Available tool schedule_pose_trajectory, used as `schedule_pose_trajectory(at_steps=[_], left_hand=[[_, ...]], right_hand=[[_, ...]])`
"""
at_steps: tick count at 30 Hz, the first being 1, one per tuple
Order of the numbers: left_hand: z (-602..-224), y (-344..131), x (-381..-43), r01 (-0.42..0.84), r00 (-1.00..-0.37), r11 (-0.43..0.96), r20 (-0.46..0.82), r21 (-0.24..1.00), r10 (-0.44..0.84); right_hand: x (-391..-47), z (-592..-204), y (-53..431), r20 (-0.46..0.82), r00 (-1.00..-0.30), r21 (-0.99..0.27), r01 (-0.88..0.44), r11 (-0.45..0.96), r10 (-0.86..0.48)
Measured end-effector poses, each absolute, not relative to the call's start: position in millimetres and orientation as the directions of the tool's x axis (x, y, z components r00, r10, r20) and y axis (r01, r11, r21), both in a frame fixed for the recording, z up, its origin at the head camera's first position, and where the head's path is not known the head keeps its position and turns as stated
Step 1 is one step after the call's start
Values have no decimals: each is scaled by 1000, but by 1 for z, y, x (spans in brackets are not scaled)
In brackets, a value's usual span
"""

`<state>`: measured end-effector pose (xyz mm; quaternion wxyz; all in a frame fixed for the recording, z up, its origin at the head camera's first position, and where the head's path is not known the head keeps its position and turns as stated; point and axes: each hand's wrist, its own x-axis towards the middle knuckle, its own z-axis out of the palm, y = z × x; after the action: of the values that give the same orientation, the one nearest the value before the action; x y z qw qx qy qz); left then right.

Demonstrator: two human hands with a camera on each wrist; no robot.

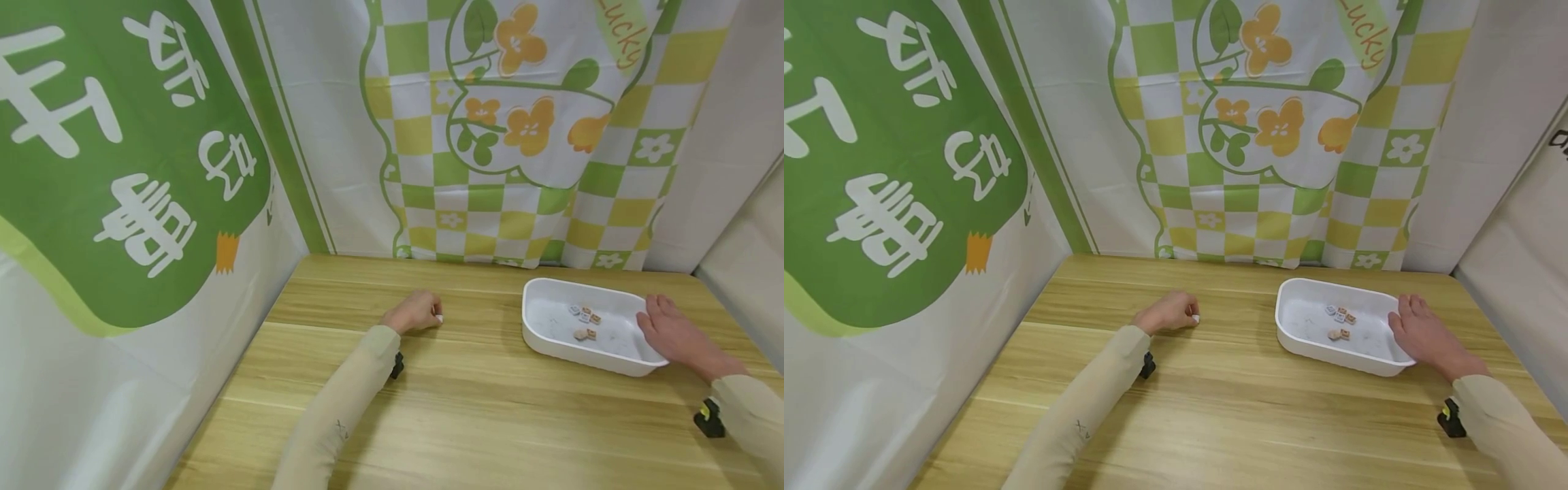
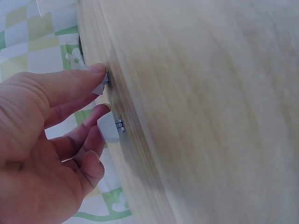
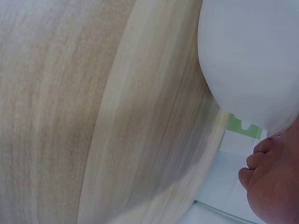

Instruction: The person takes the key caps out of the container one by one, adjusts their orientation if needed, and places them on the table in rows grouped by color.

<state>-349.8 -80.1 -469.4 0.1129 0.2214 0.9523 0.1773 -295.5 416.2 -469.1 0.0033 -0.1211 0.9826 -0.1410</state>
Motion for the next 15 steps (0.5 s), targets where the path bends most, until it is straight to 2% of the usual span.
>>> schedule_pose_trajectory(at_steps=[9,15], left_hand=[[-466,-83,-350,344,-883,831,-152,437,445],[-464,-81,-354,345,-891,816,-111,463,439]], right_hand=[[-296,-470,417,21,-972,-283,-229,931,-233],[-297,-469,416,14,-972,-279,-230,932,-236]])
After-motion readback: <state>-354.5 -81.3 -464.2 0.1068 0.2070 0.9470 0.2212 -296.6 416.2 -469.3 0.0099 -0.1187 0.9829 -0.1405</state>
